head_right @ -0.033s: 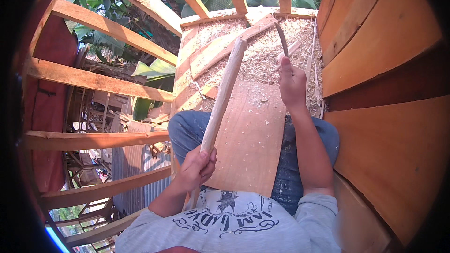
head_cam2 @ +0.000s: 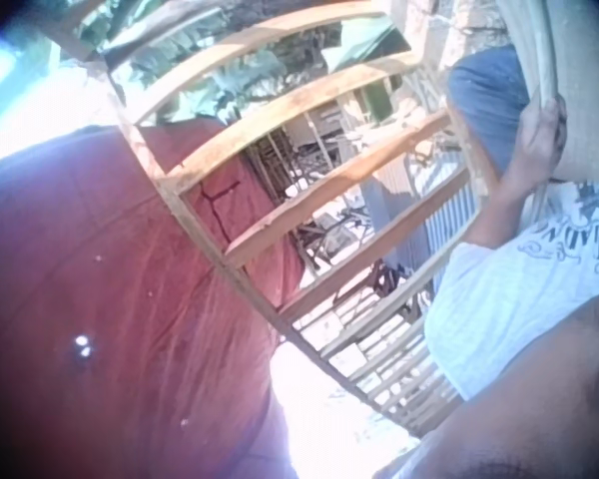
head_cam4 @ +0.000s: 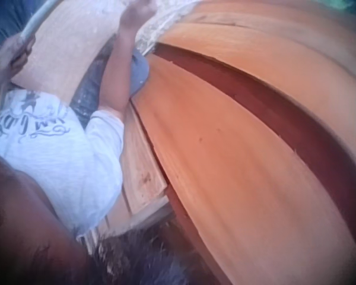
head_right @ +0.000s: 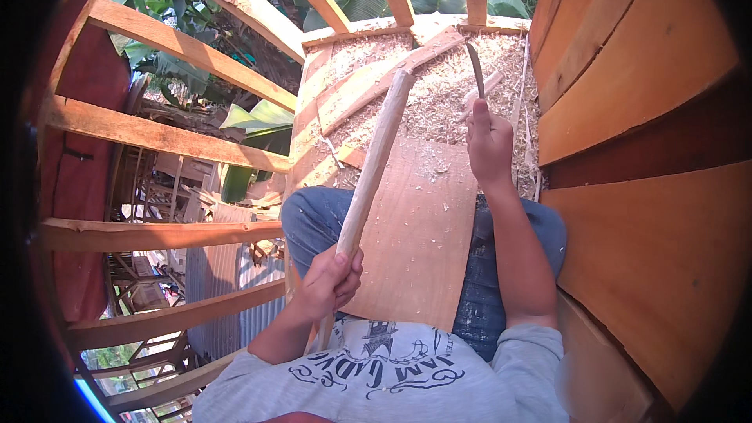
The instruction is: The person is sitting cross-legged on a wooden platform, using a curved knife to shave and shape a long, thin piece of wood. They hold the wood with their left hand and repeatedly scrape the surface with the knife in their right hand, producing wood shavings.
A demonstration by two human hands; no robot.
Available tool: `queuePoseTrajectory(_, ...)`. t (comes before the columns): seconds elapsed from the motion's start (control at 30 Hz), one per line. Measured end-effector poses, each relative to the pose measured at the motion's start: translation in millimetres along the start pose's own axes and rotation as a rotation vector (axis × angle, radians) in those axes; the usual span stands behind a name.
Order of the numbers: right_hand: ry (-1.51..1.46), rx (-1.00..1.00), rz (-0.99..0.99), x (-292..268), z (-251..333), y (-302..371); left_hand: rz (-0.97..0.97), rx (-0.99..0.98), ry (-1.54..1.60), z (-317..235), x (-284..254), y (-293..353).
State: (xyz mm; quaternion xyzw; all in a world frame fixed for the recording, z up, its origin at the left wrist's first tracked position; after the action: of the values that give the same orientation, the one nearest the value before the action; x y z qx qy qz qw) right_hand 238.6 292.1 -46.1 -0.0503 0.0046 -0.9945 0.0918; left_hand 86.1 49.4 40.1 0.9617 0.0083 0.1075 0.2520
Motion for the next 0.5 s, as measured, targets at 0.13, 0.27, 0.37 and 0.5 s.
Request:
queuePoseTrajectory(0.13,0.253,-0.446,0.139,25.7,46.1,33.8,-0.013,-0.025,0.037,2.3,-2.4,-4.6)
queuePoseTrajectory(0.27,0.545,-0.546,0.275,51.8,39.2,52.4,-0.052,0.018,-0.061,-1.2,5.0,-3.5)
queuePoseTrajectory(0.37,0.443,-0.118,0.068,19.4,11.6,11.8,-0.051,0.089,-0.196,-0.9,7.0,-2.2)
queuePoseTrajectory(0.5,0.428,-0.127,-0.074,-9.2,9.1,-9.4,-0.005,0.128,-0.234,-3.8,13.0,0.6)
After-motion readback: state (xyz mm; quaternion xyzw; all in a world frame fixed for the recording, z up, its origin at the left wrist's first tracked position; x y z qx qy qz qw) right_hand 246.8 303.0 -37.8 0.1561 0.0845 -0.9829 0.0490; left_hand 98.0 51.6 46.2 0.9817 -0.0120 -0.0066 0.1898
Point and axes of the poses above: each hand's wrist, its own y-axis away from the middle knuckle, its own x-axis out of the palm, z = x × y, the point moved 6 cm from there along -y, towards the middle knuckle, and after that the axes turned 1 degree about x, right-handed, at the moved point
